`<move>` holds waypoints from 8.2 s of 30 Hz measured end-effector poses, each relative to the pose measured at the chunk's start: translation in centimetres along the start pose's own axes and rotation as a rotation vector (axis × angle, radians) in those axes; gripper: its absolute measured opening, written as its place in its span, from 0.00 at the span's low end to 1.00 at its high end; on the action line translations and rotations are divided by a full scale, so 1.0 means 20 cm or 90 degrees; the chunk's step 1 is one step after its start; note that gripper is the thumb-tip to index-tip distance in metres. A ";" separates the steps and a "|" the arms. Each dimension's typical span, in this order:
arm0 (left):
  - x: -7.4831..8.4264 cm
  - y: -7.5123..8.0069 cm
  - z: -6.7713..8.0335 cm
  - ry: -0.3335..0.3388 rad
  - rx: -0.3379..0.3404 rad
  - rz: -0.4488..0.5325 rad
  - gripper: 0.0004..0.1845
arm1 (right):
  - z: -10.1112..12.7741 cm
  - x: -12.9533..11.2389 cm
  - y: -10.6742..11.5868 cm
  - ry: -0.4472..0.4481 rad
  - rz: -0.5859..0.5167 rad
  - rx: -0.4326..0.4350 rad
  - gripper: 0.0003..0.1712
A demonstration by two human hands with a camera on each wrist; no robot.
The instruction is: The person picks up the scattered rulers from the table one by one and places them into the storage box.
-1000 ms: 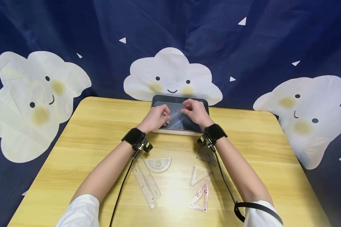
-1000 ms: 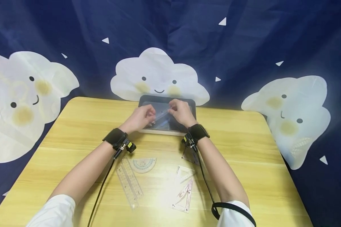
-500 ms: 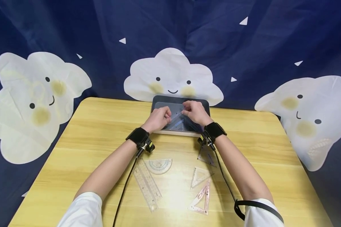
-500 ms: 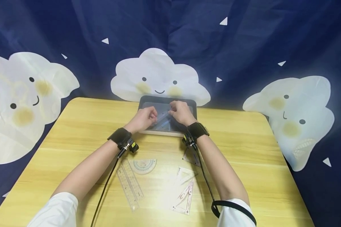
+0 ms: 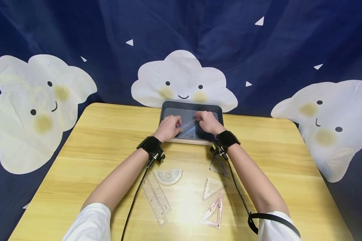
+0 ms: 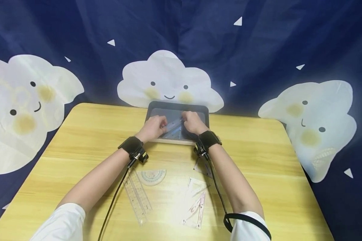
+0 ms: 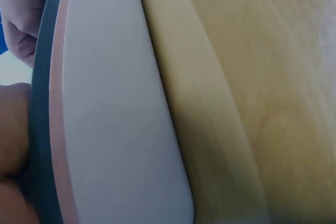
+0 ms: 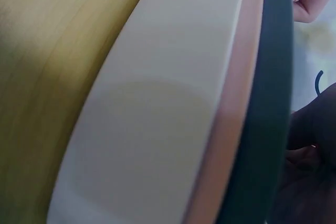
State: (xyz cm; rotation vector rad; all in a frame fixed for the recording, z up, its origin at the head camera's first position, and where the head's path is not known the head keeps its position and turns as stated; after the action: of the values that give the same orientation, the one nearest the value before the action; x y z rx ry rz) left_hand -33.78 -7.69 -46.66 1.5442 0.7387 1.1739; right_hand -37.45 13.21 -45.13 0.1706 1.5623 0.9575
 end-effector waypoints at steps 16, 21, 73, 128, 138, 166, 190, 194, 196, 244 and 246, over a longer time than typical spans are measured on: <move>0.01 -0.02 0.00 -0.003 0.029 0.000 0.08 | 0.03 -0.06 0.02 0.011 0.037 -0.031 0.27; 0.01 -0.03 0.01 -0.009 0.036 0.000 0.13 | 0.04 -0.06 0.01 0.001 0.046 -0.038 0.32; 0.38 -0.09 0.41 -0.230 0.058 -0.003 0.40 | 0.87 -0.05 -0.15 0.217 0.011 0.119 0.33; 0.34 -0.08 0.40 -0.180 -0.183 0.325 0.22 | 0.83 0.05 -0.14 -0.021 -0.319 -0.070 0.08; 0.28 -0.04 0.35 -0.145 -0.117 0.374 0.19 | 0.74 0.01 -0.06 -0.002 -0.322 -0.059 0.10; 0.04 0.10 0.19 -0.154 -0.077 0.380 0.26 | 0.42 -0.07 -0.08 0.032 -0.345 0.114 0.05; -0.14 0.18 -0.03 -0.100 -0.059 0.298 0.22 | 0.07 -0.02 -0.10 0.043 -0.390 0.129 0.07; -0.18 0.16 -0.07 -0.091 -0.064 0.275 0.22 | 0.01 0.02 -0.10 0.041 -0.376 0.114 0.06; -0.19 0.15 -0.09 -0.092 -0.064 0.255 0.23 | -0.02 0.02 -0.10 0.042 -0.362 0.106 0.05; -0.32 0.09 -0.26 -0.088 -0.034 -0.175 0.24 | -0.40 0.05 -0.15 0.029 -0.145 0.015 0.06; -0.33 0.08 -0.25 -0.082 -0.036 -0.166 0.25 | -0.40 0.05 -0.15 0.028 -0.139 0.008 0.07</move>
State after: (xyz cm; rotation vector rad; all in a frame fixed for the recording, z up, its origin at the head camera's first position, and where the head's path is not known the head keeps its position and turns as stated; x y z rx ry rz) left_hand -40.91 -12.22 -47.05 1.4136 0.7878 0.8870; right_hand -43.55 8.09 -48.47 -0.0123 1.5912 0.7851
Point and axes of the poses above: each hand's wrist, its own z-axis away from the middle knuckle, its own y-axis out of the back of the hand, x = y × z, the point moved 1 cm from there along -z, towards the middle knuckle, and after that the axes turned 15 degrees about -z, right-handed, at the moved point
